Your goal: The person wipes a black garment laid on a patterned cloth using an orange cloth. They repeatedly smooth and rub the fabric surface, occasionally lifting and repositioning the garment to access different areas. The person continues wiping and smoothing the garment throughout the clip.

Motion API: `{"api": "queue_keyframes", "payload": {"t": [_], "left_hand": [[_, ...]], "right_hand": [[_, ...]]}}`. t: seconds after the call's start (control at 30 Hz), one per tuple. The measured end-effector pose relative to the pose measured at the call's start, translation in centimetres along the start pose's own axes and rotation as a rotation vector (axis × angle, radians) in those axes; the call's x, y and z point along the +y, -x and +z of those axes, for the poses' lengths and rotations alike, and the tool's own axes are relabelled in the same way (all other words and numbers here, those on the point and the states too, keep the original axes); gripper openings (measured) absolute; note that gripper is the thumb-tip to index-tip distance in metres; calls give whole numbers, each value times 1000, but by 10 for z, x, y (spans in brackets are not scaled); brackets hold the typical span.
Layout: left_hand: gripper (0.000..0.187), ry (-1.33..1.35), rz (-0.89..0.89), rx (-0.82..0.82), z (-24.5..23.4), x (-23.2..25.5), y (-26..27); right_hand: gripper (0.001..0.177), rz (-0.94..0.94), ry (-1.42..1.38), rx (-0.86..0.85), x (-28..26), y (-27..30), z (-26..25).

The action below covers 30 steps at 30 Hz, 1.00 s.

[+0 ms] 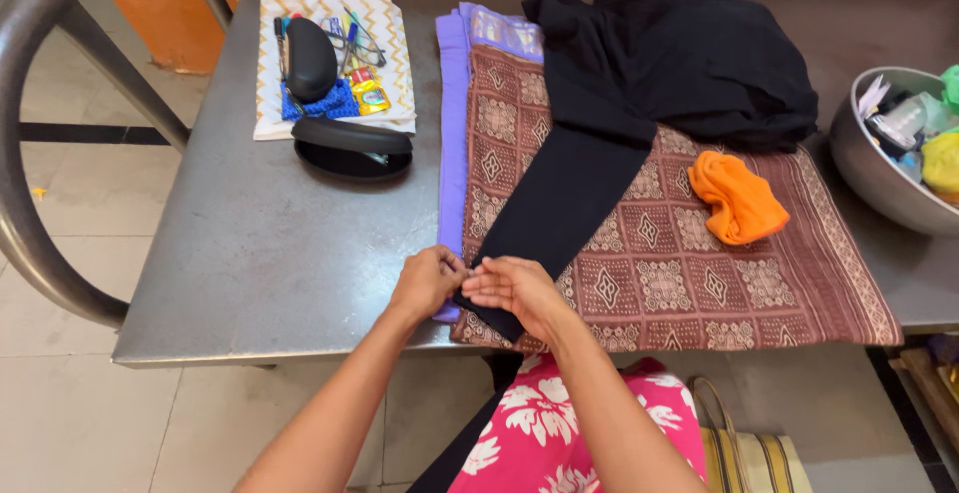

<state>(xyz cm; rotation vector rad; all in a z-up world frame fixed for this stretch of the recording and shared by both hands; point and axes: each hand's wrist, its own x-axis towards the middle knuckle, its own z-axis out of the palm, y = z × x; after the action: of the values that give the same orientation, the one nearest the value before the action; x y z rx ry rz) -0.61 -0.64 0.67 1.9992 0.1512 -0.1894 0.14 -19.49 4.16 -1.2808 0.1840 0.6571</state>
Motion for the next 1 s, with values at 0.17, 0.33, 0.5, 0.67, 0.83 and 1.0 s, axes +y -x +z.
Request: {"api": "queue_keyframes", "payload": {"t": [0.17,0.33,0.5,0.67,0.83,1.0], "left_hand": [[21,46,-28,-11,-4,9,6],[26,65,-63,-36,-10,15,10],[38,59,-161,-187,-19,21,3],[27,108,-119,-292,-12,-4,-16],[28,109,-121,-309,-6,-18,-24],[25,183,-255,-343,-15,-4,-23]], "right_hand": [[34,192,195,53,-5,25,-1],[40,290,364,73,-35,41,-25],[40,-75,187,88,-73,26,-21],[38,69,289,84,-27,0,7],[37,203,328,122,-13,8,-5],[38,243,558,260,-33,39,-32]]}}
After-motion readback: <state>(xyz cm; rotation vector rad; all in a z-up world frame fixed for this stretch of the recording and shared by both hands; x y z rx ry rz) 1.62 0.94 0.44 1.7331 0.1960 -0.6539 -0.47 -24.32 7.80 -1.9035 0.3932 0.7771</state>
